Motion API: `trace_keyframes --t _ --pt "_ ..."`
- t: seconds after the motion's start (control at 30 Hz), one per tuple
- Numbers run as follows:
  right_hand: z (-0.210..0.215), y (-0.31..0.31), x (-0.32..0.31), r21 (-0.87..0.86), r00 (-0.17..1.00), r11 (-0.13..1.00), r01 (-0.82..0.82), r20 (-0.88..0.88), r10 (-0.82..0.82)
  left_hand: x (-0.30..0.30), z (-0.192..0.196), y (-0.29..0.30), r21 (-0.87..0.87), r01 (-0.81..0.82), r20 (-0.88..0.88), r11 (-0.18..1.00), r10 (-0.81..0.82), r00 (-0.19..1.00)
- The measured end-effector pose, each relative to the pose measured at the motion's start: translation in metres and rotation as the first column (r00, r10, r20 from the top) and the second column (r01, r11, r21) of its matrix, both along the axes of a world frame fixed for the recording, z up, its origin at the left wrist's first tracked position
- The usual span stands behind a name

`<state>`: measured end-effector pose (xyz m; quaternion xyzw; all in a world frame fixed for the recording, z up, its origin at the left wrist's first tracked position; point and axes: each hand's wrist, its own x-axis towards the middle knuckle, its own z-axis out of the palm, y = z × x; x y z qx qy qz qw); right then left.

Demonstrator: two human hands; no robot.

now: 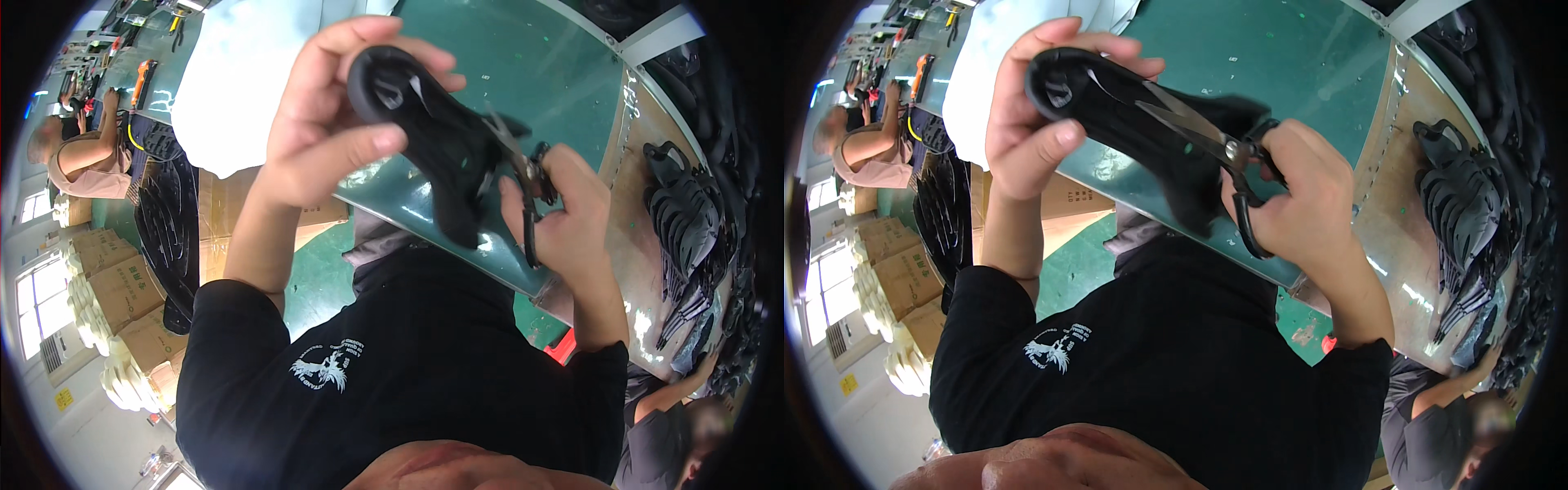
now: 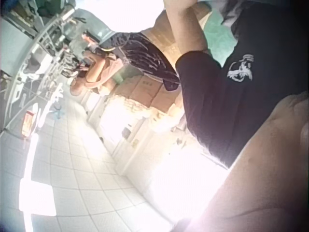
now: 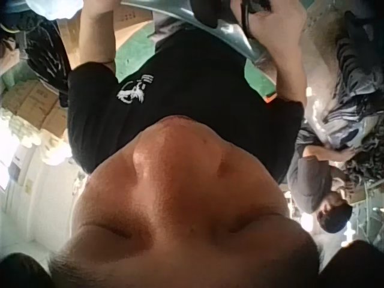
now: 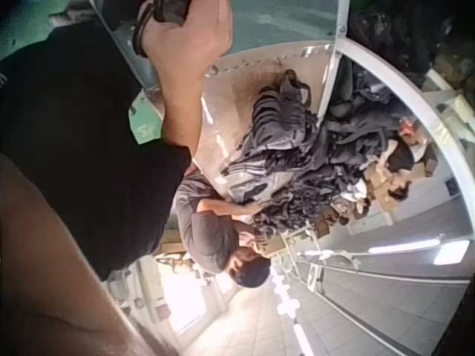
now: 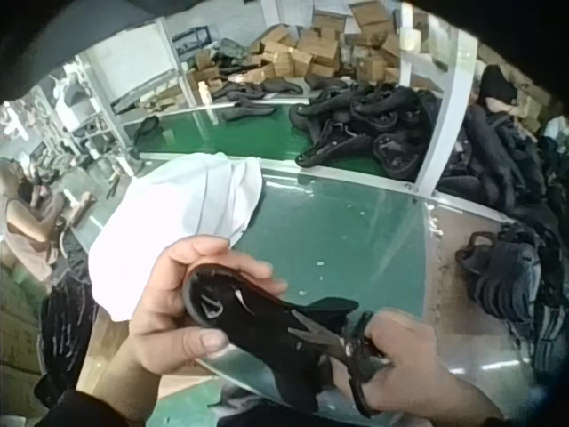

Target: Trimming excess material from bicycle saddles using scissors.

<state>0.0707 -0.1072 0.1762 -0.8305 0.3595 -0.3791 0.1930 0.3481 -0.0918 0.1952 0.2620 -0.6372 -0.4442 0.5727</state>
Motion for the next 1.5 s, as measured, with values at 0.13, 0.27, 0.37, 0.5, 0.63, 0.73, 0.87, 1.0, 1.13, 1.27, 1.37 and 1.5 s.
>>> trace_keyframes --t 0.13,0.27,0.37,0.5,0.63,0.73,0.87,1.0,1.13,1.27,1.37,1.5 --pt "0.003 0.005 -0.02 0.051 0.997 0.996 0.072 -0.01 -0.071 -0.01 0.025 -0.022 0.471 0.091 -0.174 0.877 -0.009 0.985" --pt "0.005 0.0 -0.035 0.027 0.982 0.986 0.163 -0.106 -0.159 0.018 -0.034 -0.065 0.609 0.228 0.139 0.76 -0.385 0.912" --pt "-0.008 -0.003 -0.057 -0.023 0.955 0.978 0.206 -0.211 -0.207 -0.001 -0.059 -0.077 0.691 0.166 0.421 0.703 -0.579 0.699" --pt "-0.019 -0.006 -0.088 -0.129 0.899 0.968 0.217 -0.359 -0.25 -0.039 -0.07 -0.067 0.146 0.208 0.878 0.967 -0.223 0.423" --pt "-0.018 -0.012 -0.117 -0.188 0.829 0.972 0.142 -0.514 -0.22 -0.054 -0.059 -0.031 -0.139 0.015 0.891 0.99 0.118 0.438" --pt "-0.015 -0.019 -0.128 -0.2 0.772 0.974 0.103 -0.602 -0.206 -0.058 -0.064 -0.012 -0.153 -0.01 0.86 0.988 0.138 0.491" --pt "-0.014 -0.031 -0.119 -0.217 0.778 0.976 -0.028 -0.618 -0.115 -0.056 -0.082 -0.011 -0.192 -0.032 0.813 0.981 0.177 0.555" --pt "-0.018 -0.043 -0.108 -0.194 0.751 0.973 -0.125 -0.659 -0.035 -0.06 -0.087 -0.012 -0.119 -0.046 0.813 0.992 0.124 0.568" --pt "-0.014 -0.053 -0.093 -0.239 0.712 0.938 -0.251 -0.702 0.011 -0.06 -0.094 -0.014 -0.268 -0.014 0.767 0.963 0.223 0.601" --pt "-0.009 -0.062 -0.079 -0.256 0.691 0.914 -0.315 -0.722 0.035 -0.059 -0.097 -0.012 -0.307 0.025 0.759 0.951 0.229 0.609" --pt "0.019 -0.071 -0.063 -0.097 0.562 0.901 -0.422 -0.808 0.177 -0.058 -0.1 -0.011 -0.328 0.022 0.749 0.944 0.246 0.615" --pt "0.031 -0.068 -0.056 -0.166 0.566 0.869 -0.467 -0.811 0.149 -0.059 -0.1 -0.012 -0.314 0.007 0.747 0.949 0.242 0.62"
